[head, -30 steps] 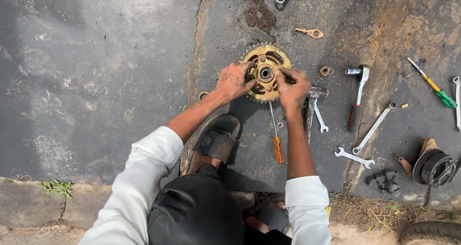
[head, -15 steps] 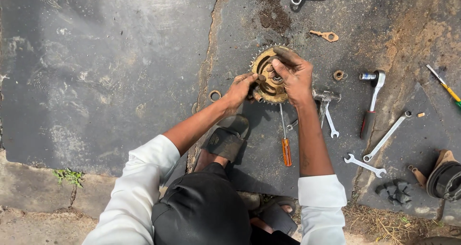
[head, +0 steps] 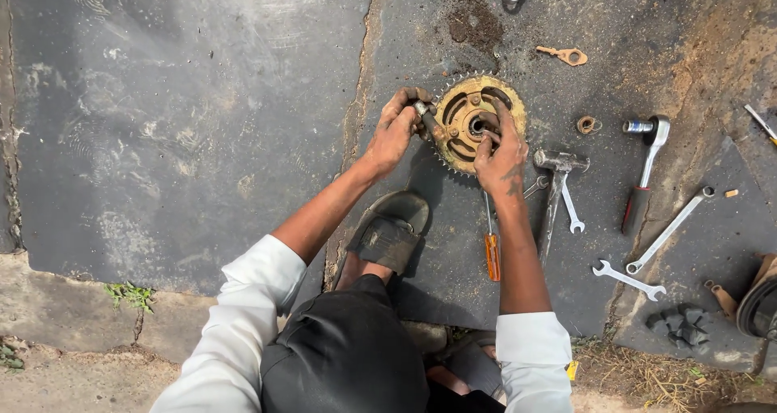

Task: The recorder is seen repairing and assembling a motorcycle sprocket onto a wheel, using various tools.

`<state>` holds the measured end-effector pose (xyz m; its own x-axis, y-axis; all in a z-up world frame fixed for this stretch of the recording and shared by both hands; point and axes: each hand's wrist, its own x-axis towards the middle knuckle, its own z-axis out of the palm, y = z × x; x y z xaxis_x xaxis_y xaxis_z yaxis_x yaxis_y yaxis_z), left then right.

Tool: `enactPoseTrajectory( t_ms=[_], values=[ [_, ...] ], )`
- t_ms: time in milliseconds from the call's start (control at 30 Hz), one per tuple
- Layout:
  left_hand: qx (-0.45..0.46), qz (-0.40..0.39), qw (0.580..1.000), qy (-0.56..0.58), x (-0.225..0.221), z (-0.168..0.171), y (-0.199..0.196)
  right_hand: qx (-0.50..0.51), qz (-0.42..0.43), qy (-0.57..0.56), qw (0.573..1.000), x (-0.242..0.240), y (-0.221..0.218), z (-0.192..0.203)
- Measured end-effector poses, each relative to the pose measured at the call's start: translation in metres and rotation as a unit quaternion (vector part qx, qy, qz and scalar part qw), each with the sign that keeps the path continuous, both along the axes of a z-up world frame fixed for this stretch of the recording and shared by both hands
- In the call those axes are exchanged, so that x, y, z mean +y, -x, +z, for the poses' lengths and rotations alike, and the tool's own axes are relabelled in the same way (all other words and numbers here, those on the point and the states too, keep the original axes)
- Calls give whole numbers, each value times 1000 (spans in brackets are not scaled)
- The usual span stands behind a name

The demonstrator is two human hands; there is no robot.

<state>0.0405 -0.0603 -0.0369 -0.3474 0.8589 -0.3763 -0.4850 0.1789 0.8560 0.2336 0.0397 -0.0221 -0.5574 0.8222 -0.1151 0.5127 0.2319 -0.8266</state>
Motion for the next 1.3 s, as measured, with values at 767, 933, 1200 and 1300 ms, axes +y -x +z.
enactPoseTrajectory(
  t_ms=[767,933,1200,1300],
  values=[
    [-27,39,996,70,3,2,-12,-150,173,-66,971,27,-12,6],
    [-12,34,996,78,-1,0,-11,-178,254,-156,938,43,-14,6],
    [-65,47,993,86,-4,1,-3,167,-168,77,968,67,-106,-26],
    [-71,37,994,77,-3,-4,-4,75,-304,13,950,67,-171,-7]
  ],
)
